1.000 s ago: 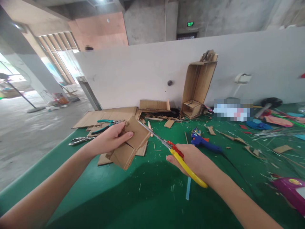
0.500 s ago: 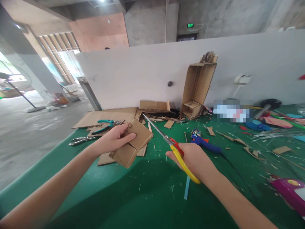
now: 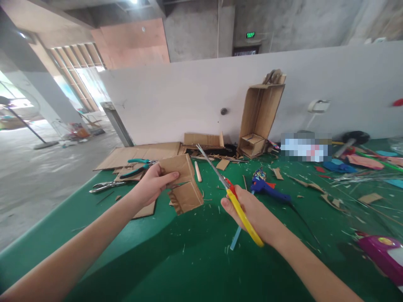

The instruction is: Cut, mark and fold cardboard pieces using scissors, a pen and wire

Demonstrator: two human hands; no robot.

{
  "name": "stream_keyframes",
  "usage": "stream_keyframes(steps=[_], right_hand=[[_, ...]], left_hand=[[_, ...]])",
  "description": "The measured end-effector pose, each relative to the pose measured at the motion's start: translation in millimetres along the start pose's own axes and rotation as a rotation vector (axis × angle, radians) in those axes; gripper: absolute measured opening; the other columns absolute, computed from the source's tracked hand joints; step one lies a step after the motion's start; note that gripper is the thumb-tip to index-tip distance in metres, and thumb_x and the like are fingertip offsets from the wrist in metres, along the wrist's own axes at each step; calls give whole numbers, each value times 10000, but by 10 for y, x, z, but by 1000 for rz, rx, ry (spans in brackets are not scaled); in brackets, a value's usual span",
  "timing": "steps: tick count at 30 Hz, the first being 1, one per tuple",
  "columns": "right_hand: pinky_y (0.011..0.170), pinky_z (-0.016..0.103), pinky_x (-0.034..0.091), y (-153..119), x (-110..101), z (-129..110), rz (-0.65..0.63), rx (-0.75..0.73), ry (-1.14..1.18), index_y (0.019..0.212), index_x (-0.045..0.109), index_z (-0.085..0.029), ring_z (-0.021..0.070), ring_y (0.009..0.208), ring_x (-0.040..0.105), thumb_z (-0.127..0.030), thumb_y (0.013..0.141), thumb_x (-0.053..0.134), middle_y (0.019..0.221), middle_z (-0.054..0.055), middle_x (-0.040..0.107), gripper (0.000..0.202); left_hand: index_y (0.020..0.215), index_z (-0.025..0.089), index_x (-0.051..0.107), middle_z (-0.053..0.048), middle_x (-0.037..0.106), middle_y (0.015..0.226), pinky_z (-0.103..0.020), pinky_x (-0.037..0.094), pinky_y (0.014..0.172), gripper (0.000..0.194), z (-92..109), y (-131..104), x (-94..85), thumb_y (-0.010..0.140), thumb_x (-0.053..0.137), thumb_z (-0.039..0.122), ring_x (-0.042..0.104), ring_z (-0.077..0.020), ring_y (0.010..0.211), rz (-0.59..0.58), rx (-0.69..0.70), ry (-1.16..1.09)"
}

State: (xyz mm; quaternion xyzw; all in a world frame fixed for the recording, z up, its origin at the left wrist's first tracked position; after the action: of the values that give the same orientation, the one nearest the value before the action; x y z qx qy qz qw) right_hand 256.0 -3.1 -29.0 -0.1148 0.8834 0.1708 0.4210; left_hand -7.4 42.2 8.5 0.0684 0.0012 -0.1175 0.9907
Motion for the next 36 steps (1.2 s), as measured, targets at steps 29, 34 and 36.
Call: stream_keyframes(steps=[29, 34, 36], right_hand=[[543, 336, 419, -9, -177, -89, 299, -56, -492, 859, 473, -202, 291, 842, 550, -652, 806, 412, 843, 113, 571, 457], [564, 357, 436, -9, -144, -103, 276, -57, -503, 856, 480, -196, 307, 881, 539, -636, 810, 419, 863, 125, 579, 447], [583, 369, 447, -10, -120, -106, 260, -57, -507, 851, 484, -191, 304, 876, 538, -614, 819, 425, 862, 123, 578, 428]], left_hand=[[979, 171, 599, -35, 687, 911, -272, 540, 691, 212, 246, -48, -82, 812, 598, 302, 647, -162, 803, -37, 269, 474], [978, 174, 606, -22, 678, 868, -245, 511, 645, 193, 258, -70, -39, 823, 585, 287, 631, -145, 767, -91, 267, 523], [966, 173, 608, -21, 675, 869, -238, 499, 637, 183, 256, -76, -20, 822, 589, 284, 623, -142, 768, -106, 279, 544]])
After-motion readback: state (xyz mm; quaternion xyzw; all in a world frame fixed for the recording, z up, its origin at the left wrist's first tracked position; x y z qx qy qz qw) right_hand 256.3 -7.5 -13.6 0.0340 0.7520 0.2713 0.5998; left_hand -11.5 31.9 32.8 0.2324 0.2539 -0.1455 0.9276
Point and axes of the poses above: each hand's wrist, its own y-axis towards the middle knuckle, its own x-axis out of the palm, z = x × y, the point moved 1 cm from there along y, towards the middle knuckle
